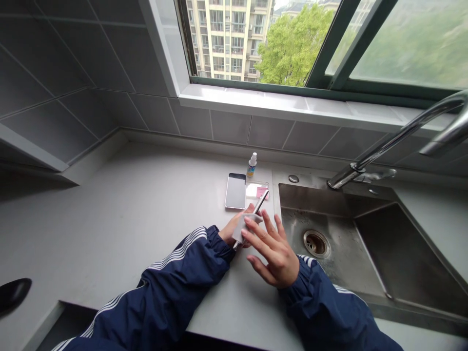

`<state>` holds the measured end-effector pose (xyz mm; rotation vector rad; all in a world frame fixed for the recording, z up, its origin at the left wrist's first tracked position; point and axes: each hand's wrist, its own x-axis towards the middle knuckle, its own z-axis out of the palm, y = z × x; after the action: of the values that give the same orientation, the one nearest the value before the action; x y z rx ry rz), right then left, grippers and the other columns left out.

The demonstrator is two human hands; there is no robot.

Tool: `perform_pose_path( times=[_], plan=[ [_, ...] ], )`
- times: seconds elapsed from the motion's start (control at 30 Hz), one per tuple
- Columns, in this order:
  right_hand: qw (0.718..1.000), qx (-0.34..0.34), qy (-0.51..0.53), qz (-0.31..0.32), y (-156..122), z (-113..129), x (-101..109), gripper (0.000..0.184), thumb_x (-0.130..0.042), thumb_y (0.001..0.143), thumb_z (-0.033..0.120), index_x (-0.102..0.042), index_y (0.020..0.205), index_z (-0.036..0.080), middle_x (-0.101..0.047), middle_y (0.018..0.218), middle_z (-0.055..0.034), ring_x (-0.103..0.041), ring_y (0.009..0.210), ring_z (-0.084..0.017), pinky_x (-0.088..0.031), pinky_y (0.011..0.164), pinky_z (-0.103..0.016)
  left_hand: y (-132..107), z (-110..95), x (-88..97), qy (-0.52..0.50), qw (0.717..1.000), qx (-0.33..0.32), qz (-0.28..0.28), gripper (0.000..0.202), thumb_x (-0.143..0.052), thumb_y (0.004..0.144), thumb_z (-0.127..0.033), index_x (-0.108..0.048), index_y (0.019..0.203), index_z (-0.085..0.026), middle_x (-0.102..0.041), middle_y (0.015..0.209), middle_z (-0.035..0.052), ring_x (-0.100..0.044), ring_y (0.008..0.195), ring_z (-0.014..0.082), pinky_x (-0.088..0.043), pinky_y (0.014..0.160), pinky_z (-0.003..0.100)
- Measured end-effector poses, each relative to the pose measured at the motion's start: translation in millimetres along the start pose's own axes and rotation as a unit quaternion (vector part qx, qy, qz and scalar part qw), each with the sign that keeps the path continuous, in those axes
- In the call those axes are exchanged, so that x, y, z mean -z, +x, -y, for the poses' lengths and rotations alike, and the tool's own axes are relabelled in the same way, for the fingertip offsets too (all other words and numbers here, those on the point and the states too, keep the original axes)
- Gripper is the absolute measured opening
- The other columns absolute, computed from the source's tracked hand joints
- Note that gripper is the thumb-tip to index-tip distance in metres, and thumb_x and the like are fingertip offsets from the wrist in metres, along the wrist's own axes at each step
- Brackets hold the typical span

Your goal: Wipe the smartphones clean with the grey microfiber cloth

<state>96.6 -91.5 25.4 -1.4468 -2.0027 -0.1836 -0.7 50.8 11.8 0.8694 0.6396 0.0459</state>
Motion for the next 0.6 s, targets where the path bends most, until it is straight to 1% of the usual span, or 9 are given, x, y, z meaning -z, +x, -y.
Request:
perform_pose_path(
  times=[0.1,0.17,0.27,0.4,0.53,0.6],
  plan=[
    [0.998,-0.053,-0.025,-0.033,0,-12,3,0.065,-0.055,0.094,0.021,-0.035,0.156,0.021,-0.039,0.159,-0.0111,-0.016,0.153,-0.039,-0.018,0.12,-0.067,-7,0,-4.2,-0.017,1.0,-0.005,0.022,0.037,-0.04,0.097,-0.053,-0.052,0.083,-0.022,-0.033,0.043,-0.0092,-0.032,0.028,0.0086,-0.022,0.036,0.021],
    [0.996,-0.076,-0.033,-0.042,0,-19,5,0.066,-0.053,0.094,0.02,-0.033,0.157,0.022,-0.038,0.159,-0.0107,-0.016,0.153,-0.037,-0.019,0.12,-0.067,-12,-2,-7.3,-0.026,0.999,-0.013,0.032,0.032,-0.048,0.093,-0.056,-0.052,0.089,-0.024,-0.035,0.046,-0.0107,-0.032,0.026,0.0085,-0.022,0.033,0.021],
    [0.995,-0.08,-0.032,-0.05,1,-23,8,0.066,-0.054,0.095,0.019,-0.032,0.157,0.024,-0.039,0.159,-0.0099,-0.017,0.153,-0.036,-0.022,0.12,-0.066,-16,-4,-9.5,-0.031,0.998,-0.017,0.049,0.039,-0.051,0.089,-0.065,-0.049,0.093,-0.026,-0.037,0.048,-0.0116,-0.033,0.025,0.0089,-0.024,0.03,0.021],
    [0.993,-0.093,-0.033,-0.061,1,-25,9,0.067,-0.053,0.094,0.017,-0.032,0.157,0.026,-0.037,0.159,-0.009,-0.018,0.153,-0.036,-0.024,0.119,-0.064,-17,-3,-9.6,-0.027,0.997,-0.022,0.062,0.045,-0.055,0.085,-0.069,-0.049,0.098,-0.026,-0.036,0.049,-0.0132,-0.033,0.024,0.0086,-0.025,0.028,0.02],
    [0.99,-0.103,-0.04,-0.085,-1,-29,9,0.066,-0.052,0.094,0.017,-0.033,0.157,0.026,-0.037,0.16,-0.0083,-0.02,0.152,-0.036,-0.025,0.12,-0.064,-18,-1,-11.9,-0.011,0.998,-0.037,0.06,0.056,-0.047,0.084,-0.079,-0.048,0.1,-0.025,-0.035,0.049,-0.0135,-0.033,0.024,0.0083,-0.025,0.027,0.02],
    [0.988,-0.114,-0.041,-0.094,-1,-33,9,0.065,-0.052,0.094,0.016,-0.035,0.156,0.027,-0.038,0.16,-0.0078,-0.02,0.152,-0.036,-0.025,0.119,-0.064,-20,-1,-13.4,-0.002,0.998,-0.036,0.061,0.058,-0.044,0.083,-0.081,-0.047,0.099,-0.026,-0.035,0.049,-0.0136,-0.032,0.024,0.0082,-0.024,0.026,0.019]
  ],
)
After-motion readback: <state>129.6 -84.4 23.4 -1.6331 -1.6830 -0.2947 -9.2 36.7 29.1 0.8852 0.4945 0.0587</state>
